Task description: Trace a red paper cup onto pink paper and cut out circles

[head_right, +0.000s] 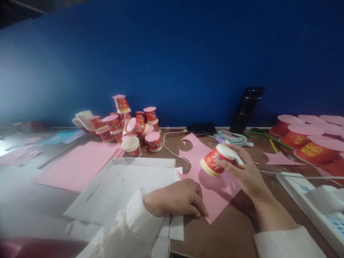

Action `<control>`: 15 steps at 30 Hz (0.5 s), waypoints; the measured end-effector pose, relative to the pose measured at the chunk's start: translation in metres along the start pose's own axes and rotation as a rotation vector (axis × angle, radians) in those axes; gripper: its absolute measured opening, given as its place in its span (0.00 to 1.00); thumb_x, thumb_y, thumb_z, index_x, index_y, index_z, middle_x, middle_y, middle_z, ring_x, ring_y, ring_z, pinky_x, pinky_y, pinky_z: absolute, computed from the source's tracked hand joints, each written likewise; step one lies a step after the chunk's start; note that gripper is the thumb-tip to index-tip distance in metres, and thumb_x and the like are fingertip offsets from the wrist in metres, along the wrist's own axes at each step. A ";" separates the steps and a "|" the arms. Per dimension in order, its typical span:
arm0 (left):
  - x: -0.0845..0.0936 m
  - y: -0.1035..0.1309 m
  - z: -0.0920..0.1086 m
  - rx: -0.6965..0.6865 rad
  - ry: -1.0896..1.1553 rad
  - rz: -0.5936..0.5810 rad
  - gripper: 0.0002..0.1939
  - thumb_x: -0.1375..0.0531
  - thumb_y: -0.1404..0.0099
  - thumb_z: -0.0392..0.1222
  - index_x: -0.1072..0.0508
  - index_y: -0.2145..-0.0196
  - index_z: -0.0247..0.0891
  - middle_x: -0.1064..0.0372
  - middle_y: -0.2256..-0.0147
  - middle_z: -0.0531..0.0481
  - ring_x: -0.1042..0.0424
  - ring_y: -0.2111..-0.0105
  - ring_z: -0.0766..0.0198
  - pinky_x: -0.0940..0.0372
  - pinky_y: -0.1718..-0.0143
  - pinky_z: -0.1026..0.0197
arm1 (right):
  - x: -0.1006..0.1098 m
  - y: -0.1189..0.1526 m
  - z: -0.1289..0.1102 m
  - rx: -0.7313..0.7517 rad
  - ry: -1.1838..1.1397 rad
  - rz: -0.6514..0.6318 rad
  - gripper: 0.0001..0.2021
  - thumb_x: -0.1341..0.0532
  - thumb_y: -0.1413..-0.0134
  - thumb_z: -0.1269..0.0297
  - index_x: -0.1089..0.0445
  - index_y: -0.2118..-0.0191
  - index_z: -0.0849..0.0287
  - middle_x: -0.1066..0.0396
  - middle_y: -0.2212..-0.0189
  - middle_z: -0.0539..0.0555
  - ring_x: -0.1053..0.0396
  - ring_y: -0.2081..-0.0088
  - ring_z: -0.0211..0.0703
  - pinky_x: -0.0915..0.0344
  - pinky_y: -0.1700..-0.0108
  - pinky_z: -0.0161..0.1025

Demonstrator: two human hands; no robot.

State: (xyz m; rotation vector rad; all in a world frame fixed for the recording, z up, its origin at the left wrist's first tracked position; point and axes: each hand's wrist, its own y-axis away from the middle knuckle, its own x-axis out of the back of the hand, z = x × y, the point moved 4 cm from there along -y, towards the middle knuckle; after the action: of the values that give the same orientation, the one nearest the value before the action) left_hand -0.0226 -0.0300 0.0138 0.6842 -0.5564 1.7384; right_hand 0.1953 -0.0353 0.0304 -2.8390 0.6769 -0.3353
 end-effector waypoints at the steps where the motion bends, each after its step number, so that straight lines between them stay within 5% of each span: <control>1: 0.002 0.000 0.000 0.014 -0.036 0.004 0.04 0.32 0.38 0.38 0.16 0.69 0.47 0.21 0.68 0.50 0.25 0.60 0.57 0.35 0.61 0.61 | -0.001 0.000 0.001 -0.019 -0.021 -0.012 0.32 0.25 0.59 0.47 0.29 0.47 0.49 0.26 0.46 0.56 0.26 0.50 0.51 0.26 0.52 0.42; 7: 0.008 0.002 -0.001 0.163 -0.406 0.164 0.08 0.39 0.32 0.38 0.21 0.69 0.40 0.25 0.63 0.41 0.27 0.58 0.52 0.34 0.58 0.55 | 0.009 -0.003 0.006 -0.015 0.028 0.125 0.34 0.26 0.58 0.46 0.28 0.44 0.49 0.29 0.40 0.56 0.29 0.42 0.57 0.29 0.44 0.46; 11: -0.008 0.002 -0.001 0.221 -0.542 0.169 0.15 0.39 0.30 0.49 0.22 0.54 0.35 0.27 0.51 0.35 0.28 0.50 0.44 0.32 0.50 0.47 | 0.012 -0.003 0.006 -0.022 0.030 0.193 0.35 0.26 0.55 0.46 0.29 0.41 0.50 0.29 0.40 0.58 0.28 0.42 0.56 0.28 0.45 0.45; 15: -0.022 0.000 -0.002 0.227 -0.451 0.257 0.32 0.40 0.30 0.58 0.30 0.38 0.32 0.35 0.36 0.28 0.39 0.35 0.36 0.42 0.35 0.38 | 0.012 -0.002 0.007 0.020 0.177 0.212 0.33 0.31 0.50 0.42 0.31 0.39 0.47 0.29 0.40 0.57 0.26 0.44 0.55 0.27 0.49 0.42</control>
State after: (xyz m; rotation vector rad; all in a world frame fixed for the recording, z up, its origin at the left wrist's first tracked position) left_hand -0.0182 -0.0438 -0.0029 1.2273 -0.7885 1.9112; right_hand 0.2089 -0.0383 0.0259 -2.7074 0.9938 -0.5568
